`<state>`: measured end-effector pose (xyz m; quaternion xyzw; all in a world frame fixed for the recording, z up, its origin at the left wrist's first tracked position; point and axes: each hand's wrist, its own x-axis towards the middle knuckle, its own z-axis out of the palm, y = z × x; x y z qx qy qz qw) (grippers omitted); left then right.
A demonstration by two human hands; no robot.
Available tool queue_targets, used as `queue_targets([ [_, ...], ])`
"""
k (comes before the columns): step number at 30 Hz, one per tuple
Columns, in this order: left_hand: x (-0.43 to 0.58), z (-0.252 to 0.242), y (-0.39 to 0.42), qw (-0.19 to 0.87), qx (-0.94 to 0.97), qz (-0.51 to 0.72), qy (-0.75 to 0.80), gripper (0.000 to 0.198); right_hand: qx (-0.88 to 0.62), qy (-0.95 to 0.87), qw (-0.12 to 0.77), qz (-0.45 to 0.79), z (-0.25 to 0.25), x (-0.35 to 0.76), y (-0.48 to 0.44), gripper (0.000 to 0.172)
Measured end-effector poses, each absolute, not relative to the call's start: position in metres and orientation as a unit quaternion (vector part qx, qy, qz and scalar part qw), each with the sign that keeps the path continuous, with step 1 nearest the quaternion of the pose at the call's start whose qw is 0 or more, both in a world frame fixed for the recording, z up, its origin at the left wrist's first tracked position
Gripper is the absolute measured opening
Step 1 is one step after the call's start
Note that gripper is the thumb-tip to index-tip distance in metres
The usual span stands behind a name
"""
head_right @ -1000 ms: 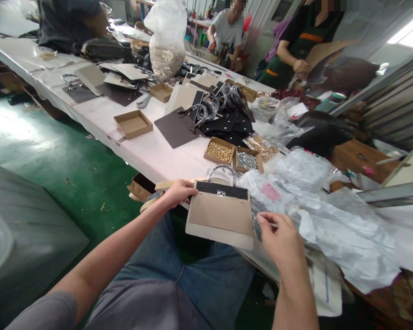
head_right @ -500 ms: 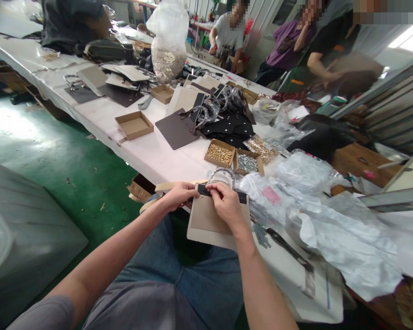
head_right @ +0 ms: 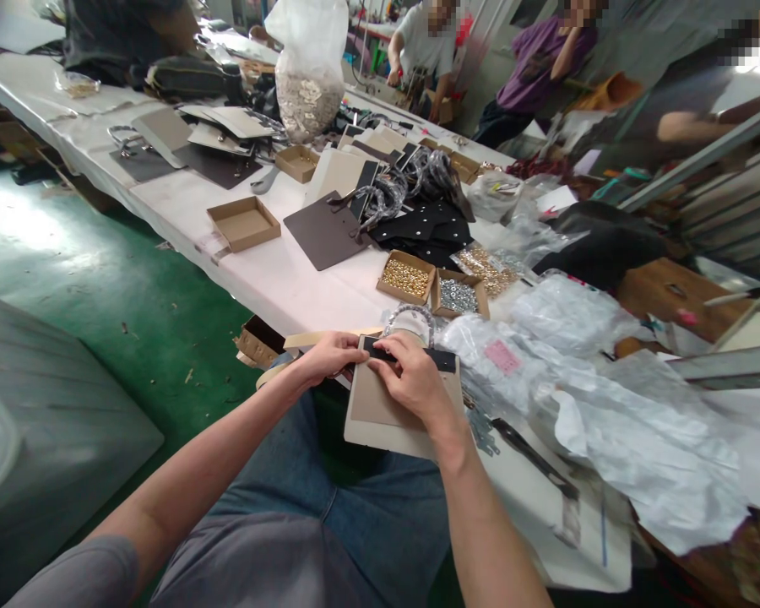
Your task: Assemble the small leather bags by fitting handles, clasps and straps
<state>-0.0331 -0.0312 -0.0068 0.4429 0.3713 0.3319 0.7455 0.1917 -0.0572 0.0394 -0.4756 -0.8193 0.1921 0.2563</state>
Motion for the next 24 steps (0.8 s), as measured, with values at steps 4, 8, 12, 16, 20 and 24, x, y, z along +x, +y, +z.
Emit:
queue_targets([
  [4, -0.035, -0.003, -0.034, 0.747, 0.444, 0.334, 0.366, 0.025, -0.437, -0.841, 0.277, 0.158, 0.027, 0.195, -0.059, 0.024],
  [8, -0.032, -0.002, -0.034, 0.741, 0.441, 0.335, 0.379, 0.017, -0.430, -0.843, 0.297, 0.125, 0.013, 0.196, -0.061, 0.027],
  [12, -0.026, -0.002, -0.033, 0.737, 0.426, 0.338, 0.401, 0.010, -0.437, -0.846, 0.295, 0.088, 0.004, 0.196, -0.063, 0.029],
  [16, -0.027, -0.001, -0.031, 0.740, 0.429, 0.314, 0.412, 0.014, -0.433, -0.853, 0.282, 0.079, 0.003, 0.195, -0.063, 0.028],
  [20, -0.031, -0.003, -0.031, 0.745, 0.427, 0.318, 0.401, 0.024, -0.438, -0.850, 0.283, 0.077, 0.003, 0.194, -0.063, 0.027],
  [24, -0.031, -0.003, -0.032, 0.751, 0.420, 0.315, 0.401, 0.026, -0.441, -0.848, 0.284, 0.077, 0.002, 0.194, -0.063, 0.027],
])
